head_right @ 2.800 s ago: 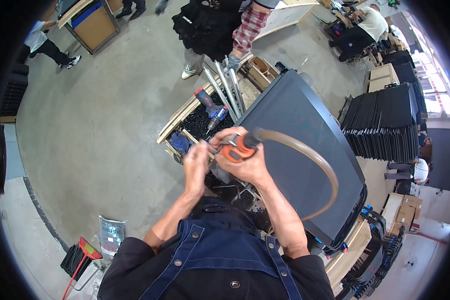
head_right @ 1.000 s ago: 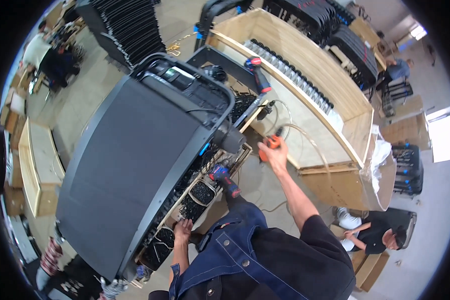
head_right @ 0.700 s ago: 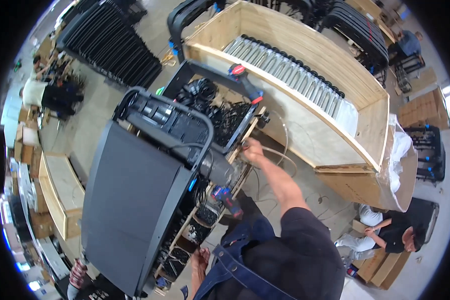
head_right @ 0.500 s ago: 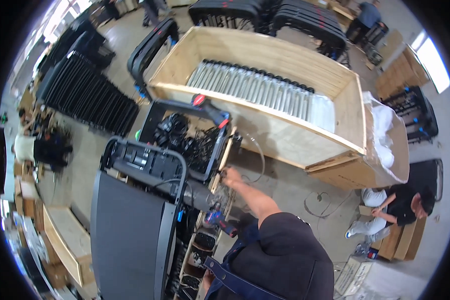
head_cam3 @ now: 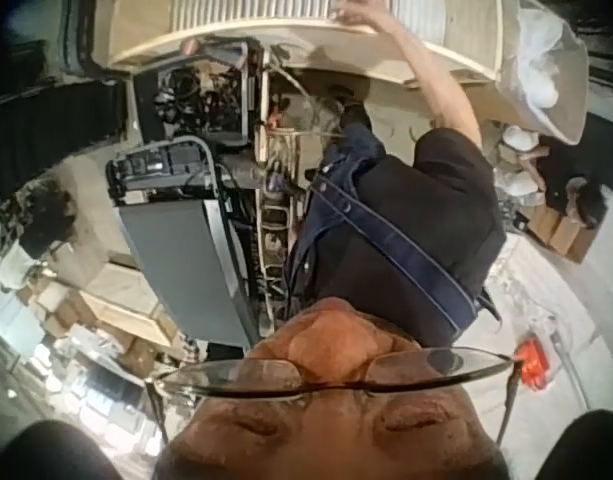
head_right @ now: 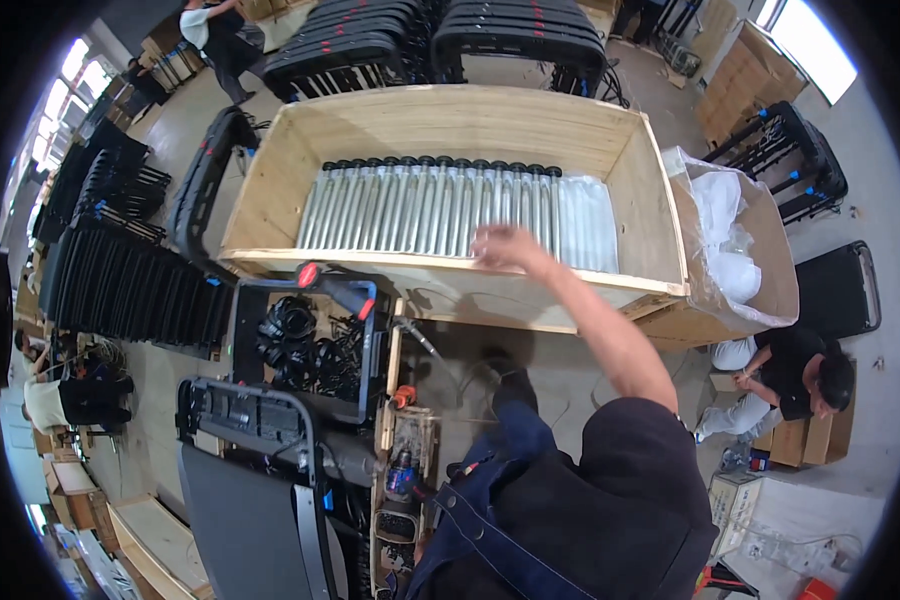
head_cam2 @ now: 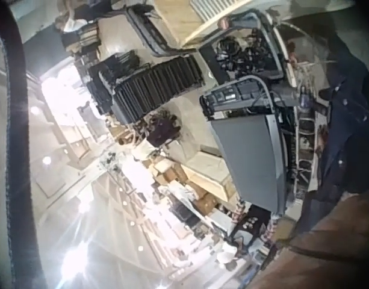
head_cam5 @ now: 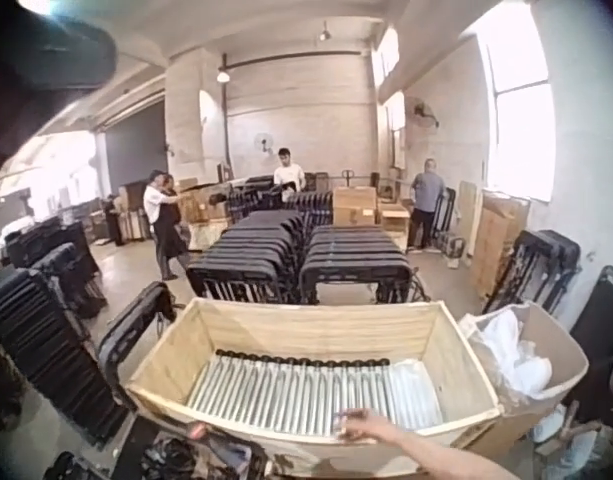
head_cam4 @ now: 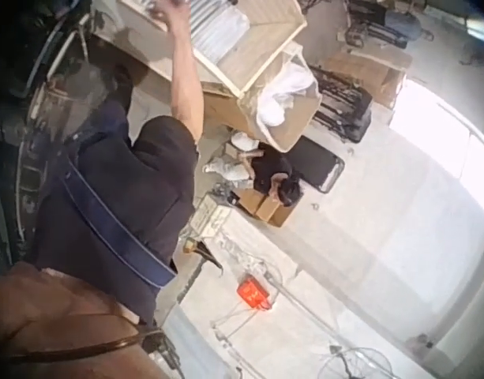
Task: Assembling the base components and side panels of a treadmill using power tools in a manufacturing facility.
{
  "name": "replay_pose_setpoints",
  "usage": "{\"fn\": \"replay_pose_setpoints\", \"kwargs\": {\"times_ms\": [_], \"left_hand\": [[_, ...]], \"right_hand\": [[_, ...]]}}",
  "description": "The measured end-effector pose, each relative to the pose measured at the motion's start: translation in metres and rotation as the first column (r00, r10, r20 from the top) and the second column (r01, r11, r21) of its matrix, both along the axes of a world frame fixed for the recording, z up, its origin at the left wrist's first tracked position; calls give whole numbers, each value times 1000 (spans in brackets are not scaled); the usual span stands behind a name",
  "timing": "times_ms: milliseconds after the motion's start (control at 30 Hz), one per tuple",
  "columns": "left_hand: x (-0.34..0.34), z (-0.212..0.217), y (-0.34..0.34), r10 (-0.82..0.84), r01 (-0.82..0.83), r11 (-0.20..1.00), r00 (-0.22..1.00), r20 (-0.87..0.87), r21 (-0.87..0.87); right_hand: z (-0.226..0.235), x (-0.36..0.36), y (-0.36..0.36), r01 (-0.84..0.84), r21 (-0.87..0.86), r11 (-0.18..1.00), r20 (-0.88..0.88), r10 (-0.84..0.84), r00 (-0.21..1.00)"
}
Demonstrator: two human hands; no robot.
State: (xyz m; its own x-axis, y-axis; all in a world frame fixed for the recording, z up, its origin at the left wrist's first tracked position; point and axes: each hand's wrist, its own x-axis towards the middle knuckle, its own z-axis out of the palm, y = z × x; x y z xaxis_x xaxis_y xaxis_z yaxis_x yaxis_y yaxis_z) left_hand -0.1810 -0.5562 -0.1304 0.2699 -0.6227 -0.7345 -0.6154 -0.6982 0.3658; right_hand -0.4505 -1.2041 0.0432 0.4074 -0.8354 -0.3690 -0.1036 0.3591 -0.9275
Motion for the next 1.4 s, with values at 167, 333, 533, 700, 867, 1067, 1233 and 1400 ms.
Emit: {"fn": "replay_pose_setpoints", "kwargs": {"times_ms": [167, 333, 533, 700, 867, 1067, 1233, 1400], "left_hand": [[-31, 66, -66, 306, -278, 936, 946, -107, 215], [-60, 86, -142, 606, -505, 752, 782, -142, 424], [-114, 127, -177, 951, -851, 268, 309, 18, 451], [-133, 113, -229, 990, -897, 142, 136, -44, 418], [-149, 115, -239, 991, -930, 127, 100, -94, 345], [-153, 112, -300, 900, -921, 305, 195, -389, 244], [-139, 137, -352, 761, -870, 494, 430, -486, 4], [-88, 188, -411, 527, -889, 384, 432, -732, -249]], "right_hand": [[-169, -132, -179, 412, 30, 911, -111, -406, 907], [-379, -245, -195, 178, -65, 982, -823, -153, 547], [-469, -198, -166, 234, -49, 971, -924, -133, 359], [-484, -240, -176, 252, -201, 947, -886, -286, 366], [-416, -203, -203, 384, 440, 812, -472, -155, 868], [-354, -207, -248, 516, 475, 713, -309, -414, 856], [-261, -159, -185, 398, 89, 913, -375, -340, 863], [-76, -61, -93, -91, -43, 995, -335, 72, 939]]}}
